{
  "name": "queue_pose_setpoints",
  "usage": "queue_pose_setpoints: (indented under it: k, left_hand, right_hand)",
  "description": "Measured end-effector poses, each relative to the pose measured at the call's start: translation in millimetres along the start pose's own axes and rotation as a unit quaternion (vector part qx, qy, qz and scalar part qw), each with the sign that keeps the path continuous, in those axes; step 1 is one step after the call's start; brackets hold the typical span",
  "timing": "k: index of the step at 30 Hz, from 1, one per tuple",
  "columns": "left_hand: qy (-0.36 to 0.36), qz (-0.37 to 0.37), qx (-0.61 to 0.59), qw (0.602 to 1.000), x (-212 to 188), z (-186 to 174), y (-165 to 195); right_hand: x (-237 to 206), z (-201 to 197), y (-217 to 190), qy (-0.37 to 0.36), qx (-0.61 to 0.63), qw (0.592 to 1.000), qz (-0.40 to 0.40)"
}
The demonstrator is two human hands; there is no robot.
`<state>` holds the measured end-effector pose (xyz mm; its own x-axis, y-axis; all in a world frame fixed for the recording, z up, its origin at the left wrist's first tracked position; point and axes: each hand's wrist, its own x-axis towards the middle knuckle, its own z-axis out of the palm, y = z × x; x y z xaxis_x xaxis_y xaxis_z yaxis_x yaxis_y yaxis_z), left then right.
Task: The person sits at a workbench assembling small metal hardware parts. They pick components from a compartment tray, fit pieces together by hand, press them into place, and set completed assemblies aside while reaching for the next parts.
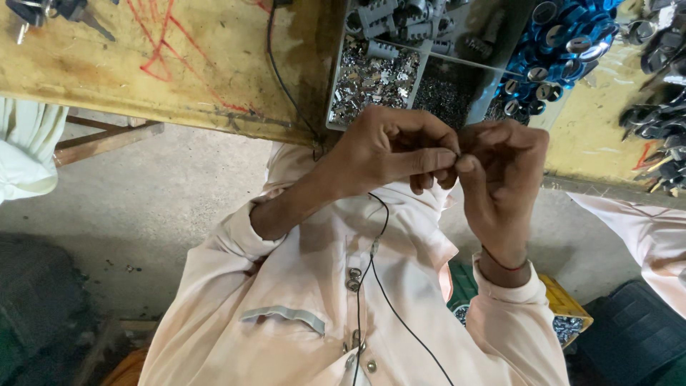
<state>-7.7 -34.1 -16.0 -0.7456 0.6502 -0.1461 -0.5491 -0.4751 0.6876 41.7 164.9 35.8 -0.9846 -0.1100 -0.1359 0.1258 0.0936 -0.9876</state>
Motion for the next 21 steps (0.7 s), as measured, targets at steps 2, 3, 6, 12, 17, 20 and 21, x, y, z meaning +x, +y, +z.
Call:
queue_pose_setpoints:
  k: [2,3,6,12,17,20,21]
  left_hand:
    - [-0.018,0.009,0.011,1.0,1,-2,-1]
    - [-0.012,0.019,0.025,0.999,1,-1,-2]
    - [-0.02,0.046,0.024,0.998,1,2,-3]
    - [-0.045,-0.012,0.053,0.997,4,-1,2]
    - [-0.048,0.033,0.091,0.994,4,-1,3]
    - [-0.049,0.04,0.087,0.994,4,-3,5]
    - [-0.049,0.009,0.076,0.996,4,-4,7]
  right_hand:
    - [1,-5,-1,-0.03,0.088,0.994,0.065]
    - [2,-6,-1,-0.032,0.117,0.988,0.095]
    - [3,-9,3,-0.035,0.164,0.978,0.127]
    - [3,-16,6,-0.045,0.152,0.982,0.103]
    - [4,-23,6,-0.057,0.133,0.985,0.098]
    - [5,-27,4,-0.056,0.094,0.989,0.095]
    - [6,-29,3,-0.061,0.078,0.991,0.094]
